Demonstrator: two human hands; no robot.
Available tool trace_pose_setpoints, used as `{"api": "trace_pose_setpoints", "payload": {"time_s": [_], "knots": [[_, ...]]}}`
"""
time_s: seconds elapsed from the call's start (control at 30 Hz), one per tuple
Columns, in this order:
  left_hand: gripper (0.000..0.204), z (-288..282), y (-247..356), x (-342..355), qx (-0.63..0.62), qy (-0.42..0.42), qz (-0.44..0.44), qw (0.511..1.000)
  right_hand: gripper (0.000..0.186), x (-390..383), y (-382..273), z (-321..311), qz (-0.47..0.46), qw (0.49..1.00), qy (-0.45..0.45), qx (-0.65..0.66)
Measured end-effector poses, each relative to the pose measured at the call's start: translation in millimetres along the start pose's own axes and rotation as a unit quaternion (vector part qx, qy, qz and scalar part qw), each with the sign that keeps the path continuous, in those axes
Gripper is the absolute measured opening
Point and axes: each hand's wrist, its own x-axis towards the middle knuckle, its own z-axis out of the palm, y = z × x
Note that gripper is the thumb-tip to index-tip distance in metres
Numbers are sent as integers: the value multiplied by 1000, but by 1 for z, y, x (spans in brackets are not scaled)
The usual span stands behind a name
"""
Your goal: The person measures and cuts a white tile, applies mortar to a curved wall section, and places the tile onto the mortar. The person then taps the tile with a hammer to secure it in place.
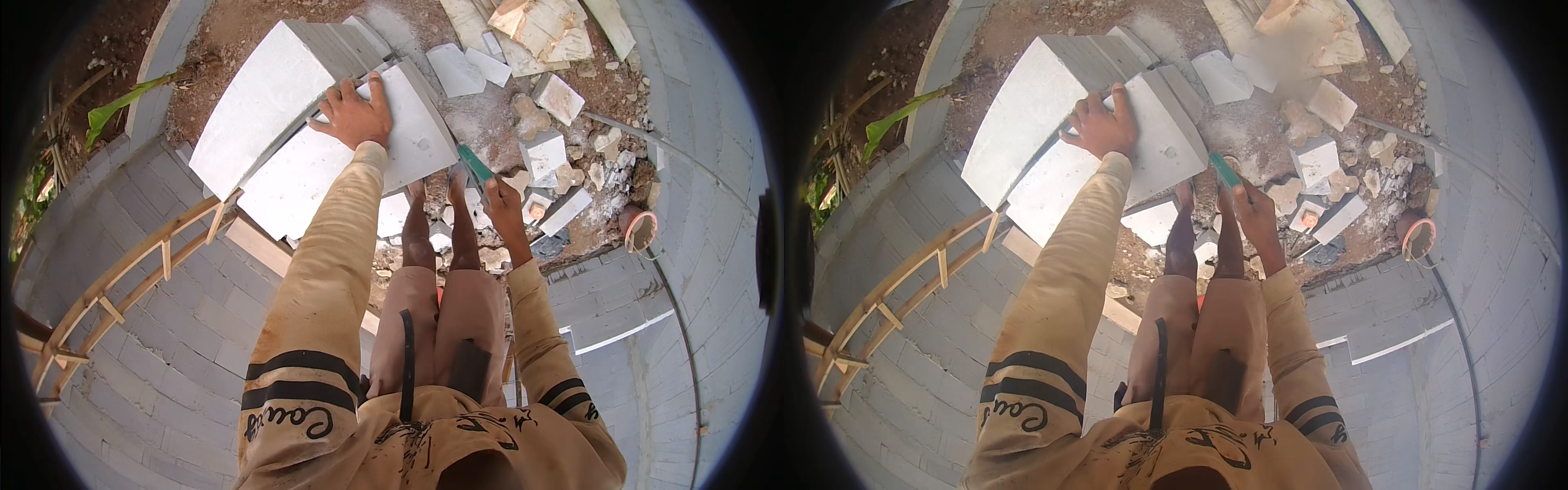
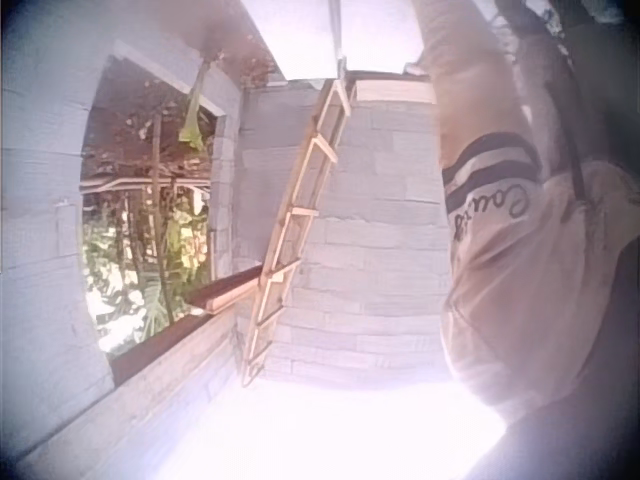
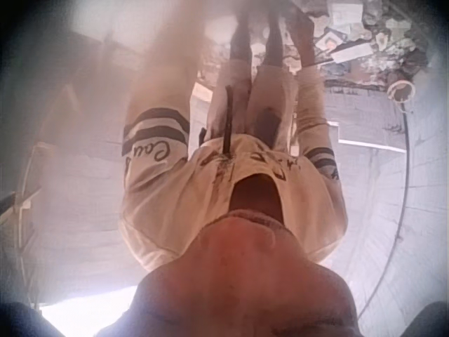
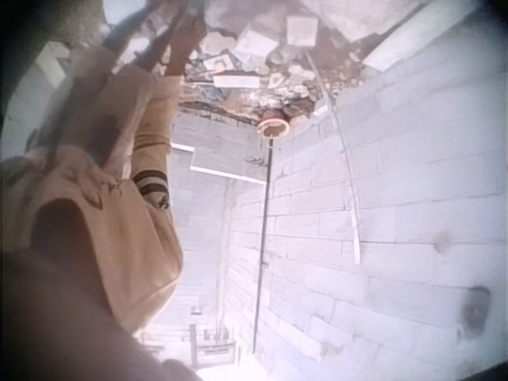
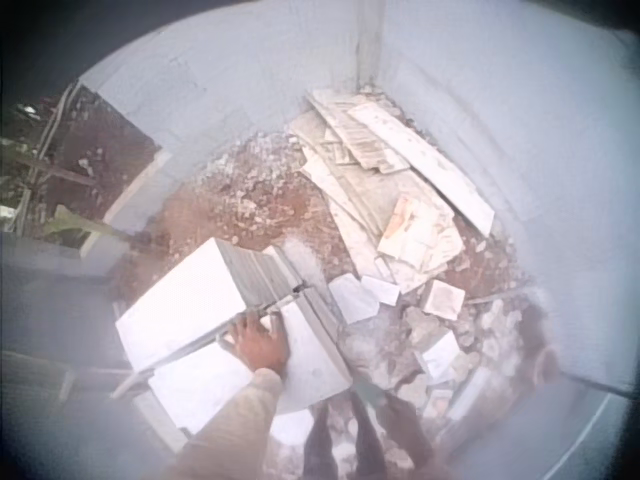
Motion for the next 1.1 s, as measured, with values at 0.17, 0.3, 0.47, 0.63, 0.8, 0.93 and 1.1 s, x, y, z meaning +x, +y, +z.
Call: {"api": "trace_pose_setpoints", "payload": {"time_s": [0.17, 0.3, 0.47, 0.63, 0.8, 0.93, 1.1], "knots": [[62, -9, 4, -2, -4, -41, -24, 999, 71, 11, -24, -37, -46, 993, 19, -109], [62, -7, 3, -3, -11, -27, -15, 999, 75, 31, -113, -27, -246, 942, -1, -230], [61, -2, -4, -3, -32, -40, -3, 999, 70, 117, -208, 54, -451, 798, -118, -382], [67, 5, -8, -6, 5, 28, 38, 999, 63, 169, -267, 184, -591, 644, -201, -443], [62, 7, -9, -6, 9, -9, 46, 999, 60, 196, -271, 271, -586, 520, -333, -525], [55, 1, -10, -6, -81, -10, 45, 996, 57, 223, -259, 277, -504, 436, -249, -703], [62, -3, -10, -7, -120, -15, 31, 992, 47, 212, -246, 228, -492, 663, -163, -541]]}}
